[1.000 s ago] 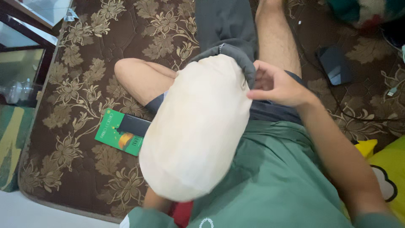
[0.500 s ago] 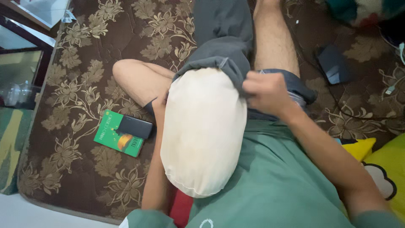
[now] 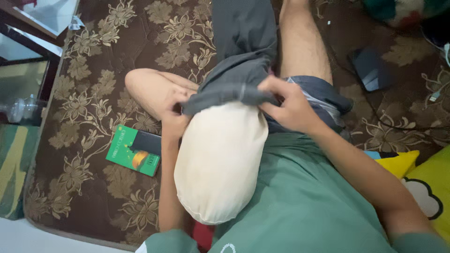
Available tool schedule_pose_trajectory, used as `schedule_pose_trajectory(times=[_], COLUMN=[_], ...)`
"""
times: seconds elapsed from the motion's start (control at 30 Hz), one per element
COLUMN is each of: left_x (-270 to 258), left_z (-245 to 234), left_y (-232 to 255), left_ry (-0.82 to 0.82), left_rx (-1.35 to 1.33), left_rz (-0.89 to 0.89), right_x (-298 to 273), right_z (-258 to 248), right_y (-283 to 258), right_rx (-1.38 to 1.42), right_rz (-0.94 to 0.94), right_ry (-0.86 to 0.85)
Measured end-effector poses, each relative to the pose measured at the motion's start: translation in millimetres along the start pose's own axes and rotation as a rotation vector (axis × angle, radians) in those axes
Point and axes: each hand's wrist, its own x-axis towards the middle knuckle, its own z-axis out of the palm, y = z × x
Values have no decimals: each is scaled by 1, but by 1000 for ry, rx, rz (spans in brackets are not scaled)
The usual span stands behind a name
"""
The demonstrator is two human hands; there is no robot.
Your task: The person stuffs a white pillow-like object into a gray garment by hand, pulling the fabric over the object and adjusting it until it is fully enclosed.
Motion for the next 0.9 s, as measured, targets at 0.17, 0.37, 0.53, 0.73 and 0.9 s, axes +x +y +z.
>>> schedule_pose_trajectory(times=[0.17,0.37,0.53,0.73,0.9], left_x=[-15,-30,-31,-37,-26], left_z=[-7,-39,-42,-23,5], left_y=[20,32,10,32,37], left_ry=[211,19,43,126,34], left_rx=[300,448,502,438,301], left_rz=[300,-188,-254,-134,-98], right_x=[-4,3,2,3,39], right_z=[-3,-24,4,30,26], right_y=[26,0,20,14,-34], right_rx=[-518,-473,-519,-490,-116], right_rz=[-808,-112,-465,-131,-321], right_ry=[290,-427,-369,-382,-9])
